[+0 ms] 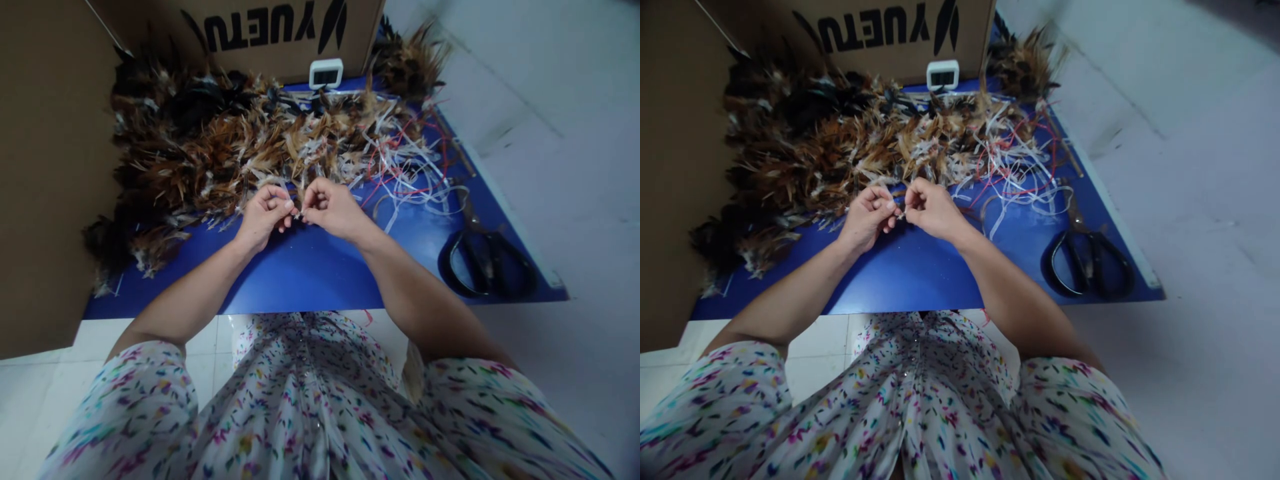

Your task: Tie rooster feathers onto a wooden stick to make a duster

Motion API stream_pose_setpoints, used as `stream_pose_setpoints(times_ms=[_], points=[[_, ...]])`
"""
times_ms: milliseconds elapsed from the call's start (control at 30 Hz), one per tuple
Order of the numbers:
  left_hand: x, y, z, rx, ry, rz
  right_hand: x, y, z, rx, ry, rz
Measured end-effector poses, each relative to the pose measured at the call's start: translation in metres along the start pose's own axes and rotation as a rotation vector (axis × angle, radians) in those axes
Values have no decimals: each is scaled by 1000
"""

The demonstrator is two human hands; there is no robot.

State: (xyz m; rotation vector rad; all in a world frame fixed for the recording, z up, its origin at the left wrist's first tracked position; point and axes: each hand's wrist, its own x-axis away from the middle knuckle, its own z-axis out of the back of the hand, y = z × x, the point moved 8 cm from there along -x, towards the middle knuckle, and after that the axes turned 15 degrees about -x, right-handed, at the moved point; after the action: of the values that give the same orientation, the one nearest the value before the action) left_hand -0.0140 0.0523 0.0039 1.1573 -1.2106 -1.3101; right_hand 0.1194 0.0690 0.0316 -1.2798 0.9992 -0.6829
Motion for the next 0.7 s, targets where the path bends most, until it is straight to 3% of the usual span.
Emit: stream_pose_setpoints(times_ms=[567,700], points=[[3,1,-3,-84,-15,21,1,6,0,-72,-8,-119],[4,0,0,-85,39,65,1,9,-1,-79,-12,-126]])
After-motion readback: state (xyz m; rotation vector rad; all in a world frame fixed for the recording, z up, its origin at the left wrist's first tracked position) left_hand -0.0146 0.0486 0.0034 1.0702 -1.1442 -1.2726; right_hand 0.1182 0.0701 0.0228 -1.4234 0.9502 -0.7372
